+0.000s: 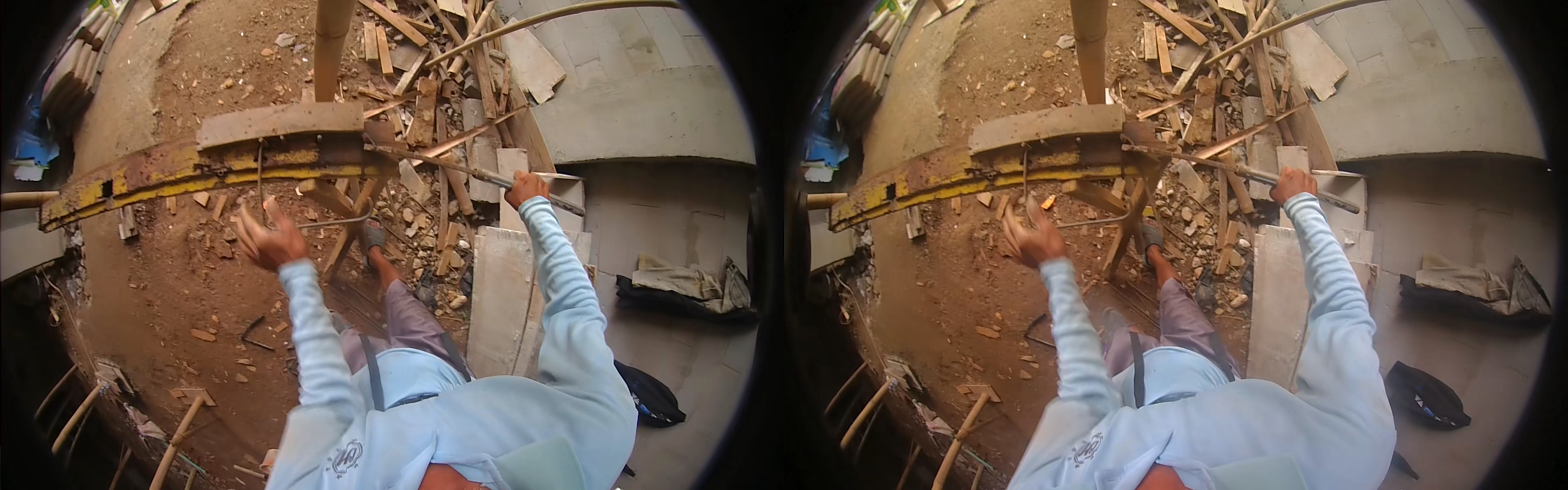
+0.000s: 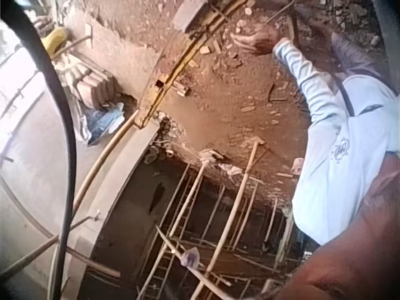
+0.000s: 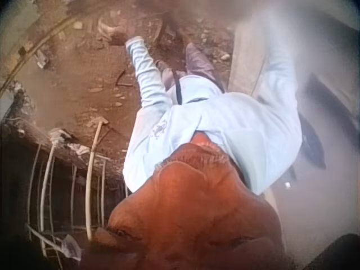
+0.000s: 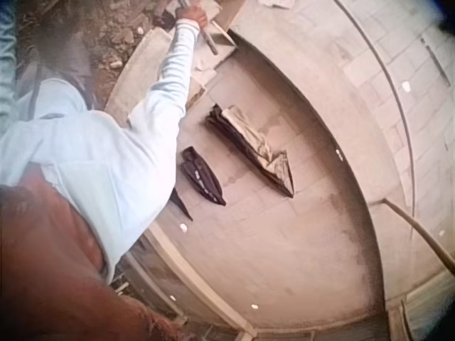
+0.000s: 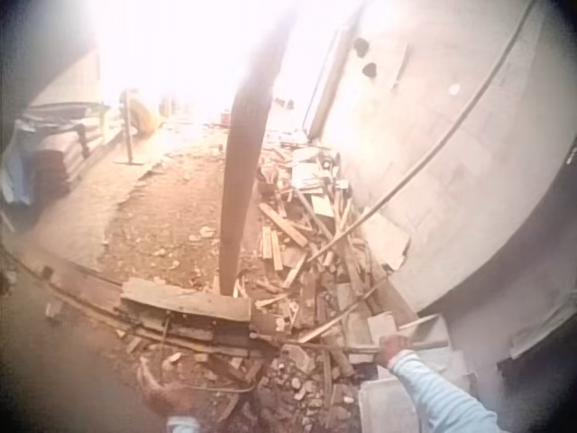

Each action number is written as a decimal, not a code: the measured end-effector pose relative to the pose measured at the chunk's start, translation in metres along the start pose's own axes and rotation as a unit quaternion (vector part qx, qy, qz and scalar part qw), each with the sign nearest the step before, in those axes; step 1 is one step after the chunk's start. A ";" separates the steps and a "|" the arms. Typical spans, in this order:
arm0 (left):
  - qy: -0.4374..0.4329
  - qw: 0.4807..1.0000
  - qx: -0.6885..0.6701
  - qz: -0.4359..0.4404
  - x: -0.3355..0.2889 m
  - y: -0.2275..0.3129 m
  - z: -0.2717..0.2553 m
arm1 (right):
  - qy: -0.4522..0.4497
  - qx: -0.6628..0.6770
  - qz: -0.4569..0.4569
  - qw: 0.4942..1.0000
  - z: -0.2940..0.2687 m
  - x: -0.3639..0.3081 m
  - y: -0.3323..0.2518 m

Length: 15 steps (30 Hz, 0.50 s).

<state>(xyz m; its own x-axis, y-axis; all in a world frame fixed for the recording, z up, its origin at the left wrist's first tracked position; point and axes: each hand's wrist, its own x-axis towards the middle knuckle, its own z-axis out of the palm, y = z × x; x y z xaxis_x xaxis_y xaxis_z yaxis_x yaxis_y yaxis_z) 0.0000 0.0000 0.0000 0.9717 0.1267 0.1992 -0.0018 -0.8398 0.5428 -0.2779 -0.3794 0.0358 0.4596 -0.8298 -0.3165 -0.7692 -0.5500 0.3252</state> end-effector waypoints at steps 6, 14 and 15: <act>-0.441 0.529 -0.577 -0.438 -0.128 0.033 0.011 | -0.053 -0.006 -0.156 0.986 -0.022 0.018 0.029; -0.515 0.417 -0.599 -0.450 -0.132 0.026 0.045 | 0.133 0.004 -0.111 0.985 -0.019 -0.023 0.025; -0.514 0.422 -0.595 -0.451 -0.131 0.025 0.044 | 0.124 0.005 -0.100 0.987 -0.015 -0.027 0.024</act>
<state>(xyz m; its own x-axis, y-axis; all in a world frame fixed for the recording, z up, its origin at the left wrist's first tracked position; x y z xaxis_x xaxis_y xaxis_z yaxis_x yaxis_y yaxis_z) -0.1173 -0.0609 -0.0486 0.2914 -0.6984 -0.6538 0.9557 0.2428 0.1665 -0.3025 -0.3712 0.0654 0.6961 -0.7031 -0.1453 -0.6560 -0.7051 0.2693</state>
